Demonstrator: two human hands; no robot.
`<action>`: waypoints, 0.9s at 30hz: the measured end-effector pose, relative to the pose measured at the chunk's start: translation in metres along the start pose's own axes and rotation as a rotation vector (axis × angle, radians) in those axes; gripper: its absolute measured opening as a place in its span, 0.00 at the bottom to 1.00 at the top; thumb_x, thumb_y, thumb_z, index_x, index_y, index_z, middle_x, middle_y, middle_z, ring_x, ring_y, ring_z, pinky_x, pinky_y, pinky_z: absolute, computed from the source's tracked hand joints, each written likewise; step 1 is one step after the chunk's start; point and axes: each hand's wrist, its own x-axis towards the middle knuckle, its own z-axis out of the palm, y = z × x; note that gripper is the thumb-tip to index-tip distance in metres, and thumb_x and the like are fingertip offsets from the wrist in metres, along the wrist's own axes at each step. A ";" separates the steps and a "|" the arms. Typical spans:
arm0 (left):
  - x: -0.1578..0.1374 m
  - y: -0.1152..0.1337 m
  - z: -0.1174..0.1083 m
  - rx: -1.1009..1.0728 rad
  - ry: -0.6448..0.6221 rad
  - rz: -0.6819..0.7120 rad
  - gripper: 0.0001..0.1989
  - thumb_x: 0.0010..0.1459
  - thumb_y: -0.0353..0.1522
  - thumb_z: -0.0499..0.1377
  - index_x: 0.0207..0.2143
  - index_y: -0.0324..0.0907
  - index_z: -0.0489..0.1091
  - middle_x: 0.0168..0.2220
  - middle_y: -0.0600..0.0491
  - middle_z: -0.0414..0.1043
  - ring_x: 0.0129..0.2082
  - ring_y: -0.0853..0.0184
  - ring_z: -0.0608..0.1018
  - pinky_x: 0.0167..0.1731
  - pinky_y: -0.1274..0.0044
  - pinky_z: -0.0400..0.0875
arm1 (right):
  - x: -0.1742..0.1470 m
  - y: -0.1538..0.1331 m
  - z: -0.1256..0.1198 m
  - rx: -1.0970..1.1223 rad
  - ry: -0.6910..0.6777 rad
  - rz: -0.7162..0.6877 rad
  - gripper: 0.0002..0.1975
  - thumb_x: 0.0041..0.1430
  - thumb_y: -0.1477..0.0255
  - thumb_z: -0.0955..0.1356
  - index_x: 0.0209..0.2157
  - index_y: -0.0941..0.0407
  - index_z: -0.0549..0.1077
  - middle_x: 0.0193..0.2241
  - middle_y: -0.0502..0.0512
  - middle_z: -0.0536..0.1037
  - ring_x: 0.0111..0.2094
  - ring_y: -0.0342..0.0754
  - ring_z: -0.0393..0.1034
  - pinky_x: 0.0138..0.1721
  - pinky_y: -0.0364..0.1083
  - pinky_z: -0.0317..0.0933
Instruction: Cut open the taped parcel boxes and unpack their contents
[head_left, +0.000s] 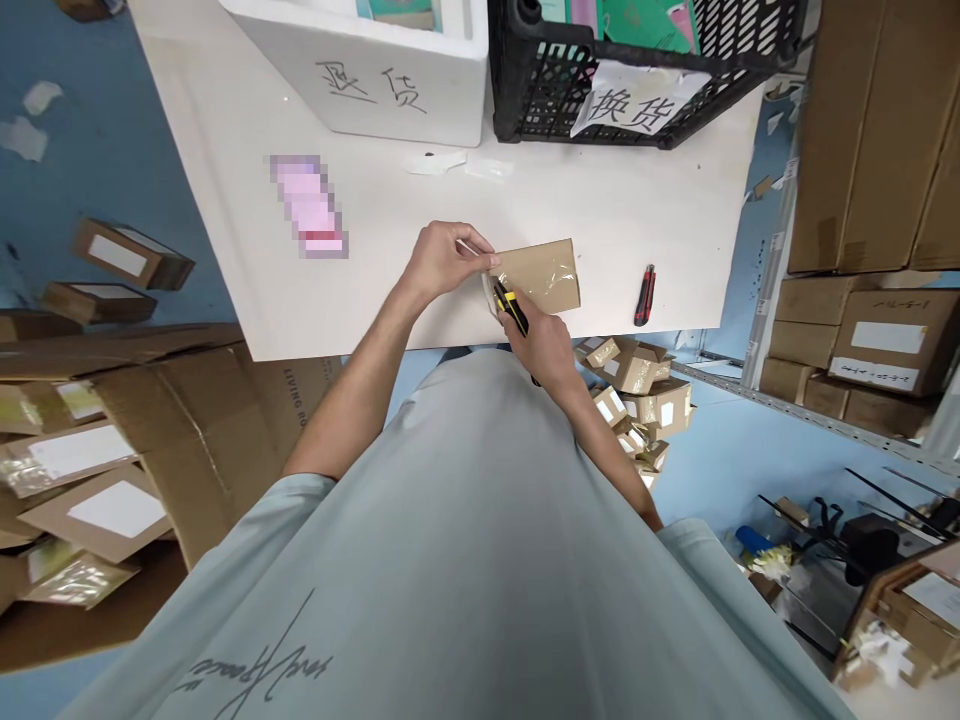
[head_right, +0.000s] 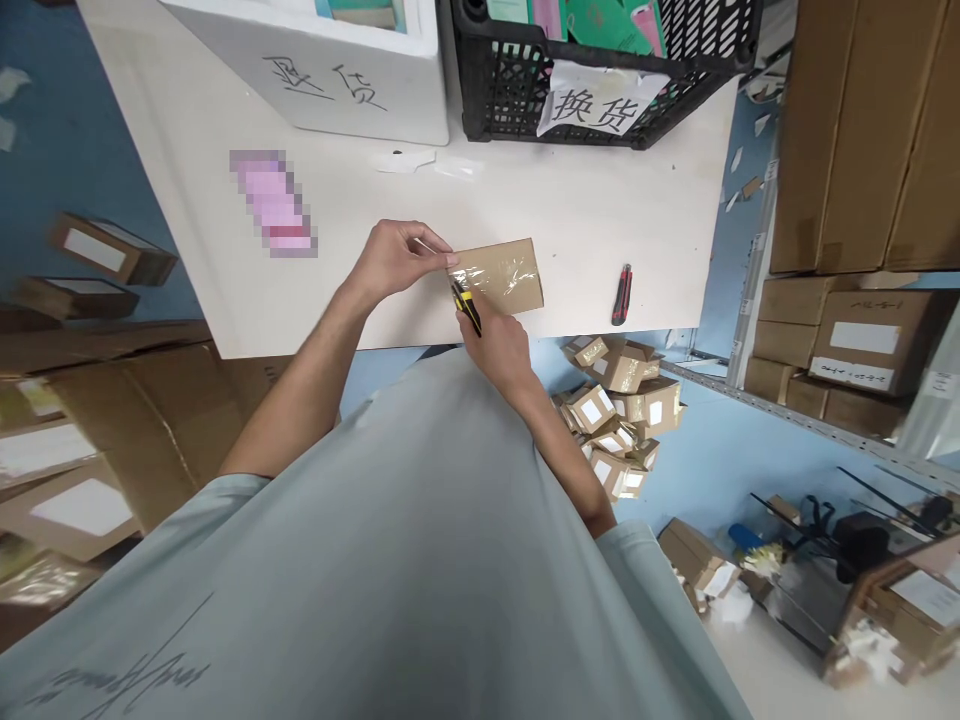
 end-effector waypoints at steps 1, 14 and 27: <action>0.000 -0.001 0.000 -0.007 0.005 0.003 0.20 0.56 0.51 0.79 0.37 0.45 0.85 0.36 0.49 0.86 0.38 0.54 0.85 0.39 0.64 0.82 | 0.000 0.001 0.001 -0.014 0.006 0.007 0.30 0.83 0.56 0.63 0.78 0.52 0.68 0.57 0.62 0.88 0.54 0.66 0.85 0.58 0.60 0.76; 0.002 -0.007 -0.001 -0.034 -0.013 -0.025 0.19 0.54 0.51 0.79 0.38 0.50 0.84 0.38 0.48 0.86 0.47 0.46 0.83 0.47 0.55 0.83 | 0.008 0.004 0.001 -0.003 -0.014 -0.023 0.32 0.84 0.55 0.59 0.80 0.53 0.65 0.58 0.64 0.87 0.56 0.65 0.83 0.60 0.60 0.75; -0.002 0.001 0.003 0.015 0.054 -0.033 0.18 0.58 0.48 0.78 0.37 0.44 0.85 0.39 0.48 0.87 0.39 0.56 0.86 0.46 0.62 0.84 | 0.002 -0.003 0.003 -0.130 -0.090 0.004 0.32 0.84 0.55 0.58 0.79 0.56 0.65 0.44 0.68 0.88 0.48 0.68 0.84 0.56 0.64 0.76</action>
